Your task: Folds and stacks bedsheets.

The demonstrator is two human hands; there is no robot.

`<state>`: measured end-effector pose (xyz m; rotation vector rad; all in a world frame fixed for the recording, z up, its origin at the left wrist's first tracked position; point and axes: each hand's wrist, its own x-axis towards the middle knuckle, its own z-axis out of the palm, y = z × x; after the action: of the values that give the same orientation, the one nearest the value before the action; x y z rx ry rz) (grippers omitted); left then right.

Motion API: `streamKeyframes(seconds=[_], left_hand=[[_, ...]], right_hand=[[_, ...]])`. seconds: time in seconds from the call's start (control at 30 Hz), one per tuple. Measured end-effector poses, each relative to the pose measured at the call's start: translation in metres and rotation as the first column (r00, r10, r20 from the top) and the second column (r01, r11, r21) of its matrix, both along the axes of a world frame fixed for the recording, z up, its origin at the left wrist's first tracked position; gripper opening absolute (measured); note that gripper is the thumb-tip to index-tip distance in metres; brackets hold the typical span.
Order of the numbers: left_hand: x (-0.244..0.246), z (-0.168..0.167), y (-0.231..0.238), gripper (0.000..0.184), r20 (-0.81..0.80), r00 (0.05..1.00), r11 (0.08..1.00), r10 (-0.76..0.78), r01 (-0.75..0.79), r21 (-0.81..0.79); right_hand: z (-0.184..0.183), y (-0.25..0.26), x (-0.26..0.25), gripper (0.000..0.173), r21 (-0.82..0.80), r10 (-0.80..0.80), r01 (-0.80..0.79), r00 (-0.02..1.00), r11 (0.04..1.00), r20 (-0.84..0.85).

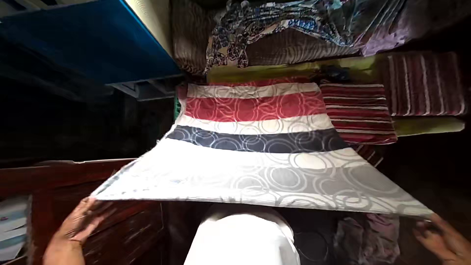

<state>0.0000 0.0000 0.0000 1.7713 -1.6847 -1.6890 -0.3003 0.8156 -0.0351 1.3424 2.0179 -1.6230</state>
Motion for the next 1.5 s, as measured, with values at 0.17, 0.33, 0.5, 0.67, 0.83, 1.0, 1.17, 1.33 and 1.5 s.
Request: streamKeyframes(seconds=[0.17, 0.33, 0.5, 0.67, 0.83, 1.0, 1.17, 1.33, 1.5], left_hand=[[-0.001, -0.039, -0.003, 0.031, 0.258, 0.966, 0.997, -0.032, 0.013, 0.075], [-0.054, -0.043, -0.031, 0.034, 0.241, 0.970, 1.000, -0.011, 0.012, -0.002], [-0.179, -0.046, -0.083, 0.037, 0.162, 0.987, 0.995, -0.001, 0.017, -0.098], [-0.321, -0.089, -0.144, 0.036, 0.150, 0.988, 0.995, 0.029, -0.014, -0.103], [-0.445, -0.138, -0.182, 0.034, 0.099, 0.995, 0.988, -0.026, 0.041, -0.152], [-0.488, -0.212, -0.144, 0.051, 0.192, 0.965, 0.980, -0.178, 0.192, -0.057], [-0.402, -0.329, -0.037, 0.063, 0.587, 0.792, 0.984, -0.169, 0.105, 0.141], [-0.366, -0.407, 0.021, 0.075, 0.628, 0.760, 0.932, 0.165, -0.329, 0.154], [-0.340, -0.423, 0.009, 0.064, 0.537, 0.722, 0.847, 0.436, -0.531, 0.026]], right_hand=[[-0.019, -0.018, -0.002, 0.017, 0.053, -0.051, 0.045, 0.991, 0.998, 0.120], [-0.003, -0.028, -0.048, 0.023, 0.080, -0.040, 0.031, 0.993, 0.996, 0.111], [-0.020, -0.051, -0.167, 0.023, 0.077, 0.058, -0.059, 0.998, 0.995, 0.020], [-0.069, -0.127, -0.322, 0.021, 0.075, -0.027, 0.035, 0.994, 0.997, -0.106], [-0.109, -0.257, -0.438, 0.048, 0.074, 0.134, -0.118, 0.951, 0.990, -0.279], [-0.195, -0.319, -0.412, 0.082, 0.101, 0.351, -0.338, 0.920, 0.936, -0.177], [-0.280, -0.291, -0.279, 0.073, 0.246, -0.047, -0.001, 0.981, 0.969, 0.188], [-0.329, -0.271, -0.262, 0.071, 0.051, -0.345, 0.347, 0.886, 0.937, 0.309], [-0.339, -0.264, -0.262, 0.047, -0.037, -0.560, 0.563, 0.826, 0.826, 0.065]])
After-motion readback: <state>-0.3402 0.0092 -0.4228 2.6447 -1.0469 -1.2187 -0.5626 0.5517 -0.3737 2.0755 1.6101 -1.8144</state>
